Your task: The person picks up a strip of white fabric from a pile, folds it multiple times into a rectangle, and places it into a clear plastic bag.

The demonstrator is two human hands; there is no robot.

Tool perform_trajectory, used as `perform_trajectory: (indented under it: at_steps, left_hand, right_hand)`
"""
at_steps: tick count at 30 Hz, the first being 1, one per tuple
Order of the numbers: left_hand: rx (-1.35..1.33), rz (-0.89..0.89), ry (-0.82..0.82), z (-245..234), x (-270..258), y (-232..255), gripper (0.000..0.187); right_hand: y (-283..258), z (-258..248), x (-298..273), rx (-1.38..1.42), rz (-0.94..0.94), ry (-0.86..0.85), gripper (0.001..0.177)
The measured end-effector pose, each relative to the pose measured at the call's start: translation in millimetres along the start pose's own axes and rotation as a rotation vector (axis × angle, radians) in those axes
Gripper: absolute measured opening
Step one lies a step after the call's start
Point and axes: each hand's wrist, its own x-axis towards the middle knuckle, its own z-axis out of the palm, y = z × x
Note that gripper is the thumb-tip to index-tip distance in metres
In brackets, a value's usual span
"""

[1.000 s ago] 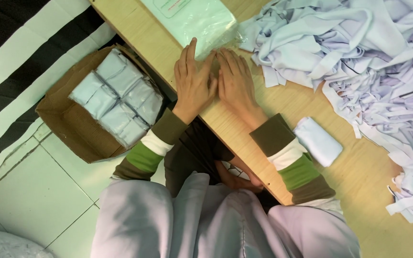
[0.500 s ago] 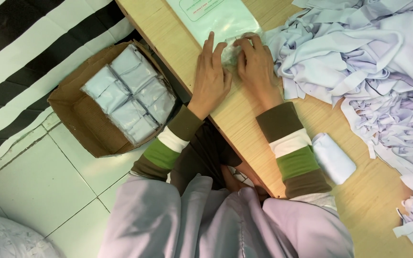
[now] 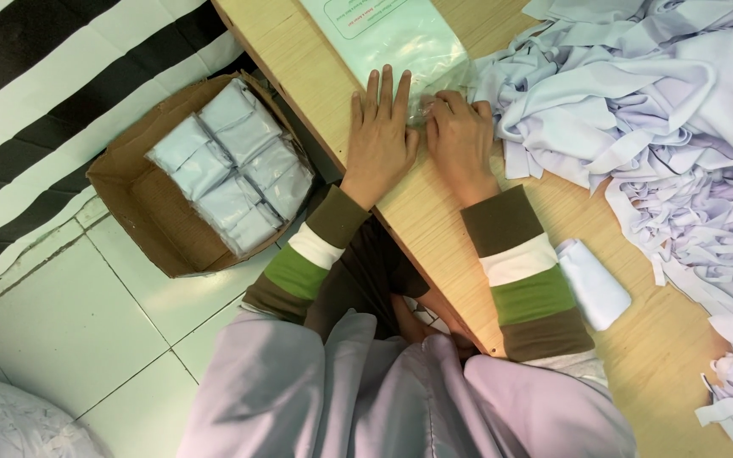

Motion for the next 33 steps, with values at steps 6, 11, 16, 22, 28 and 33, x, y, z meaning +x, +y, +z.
perform_trajectory:
  at_steps: [6, 11, 16, 22, 28, 33]
  left_hand:
    - [-0.036, -0.004, -0.017, -5, 1, 1, 0.066]
    - [0.002, 0.014, -0.039, -4, 2, -1, 0.074]
    - [-0.015, 0.013, -0.044, -12, 1, 3, 0.076]
    - [-0.214, 0.41, 0.03, -15, -17, 31, 0.071]
    - [-0.439, 0.601, 0.214, -6, -28, 66, 0.026]
    - [-0.696, 0.651, -0.195, -57, -19, 99, 0.026]
  right_hand:
    - [-19, -28, -4, 0.058, 0.094, 0.014, 0.007]
    - [-25, -49, -32, 0.145, 0.14, -0.019, 0.007]
    - [-32, -78, -63, 0.181, 0.201, -0.04, 0.007]
    - [-47, -115, -108, 0.472, 0.363, -0.024, 0.011]
    - [-38, -152, -141, 0.393, 0.312, 0.137, 0.004]
    - [-1, -181, -168, 0.531, 0.378, 0.424, 0.013]
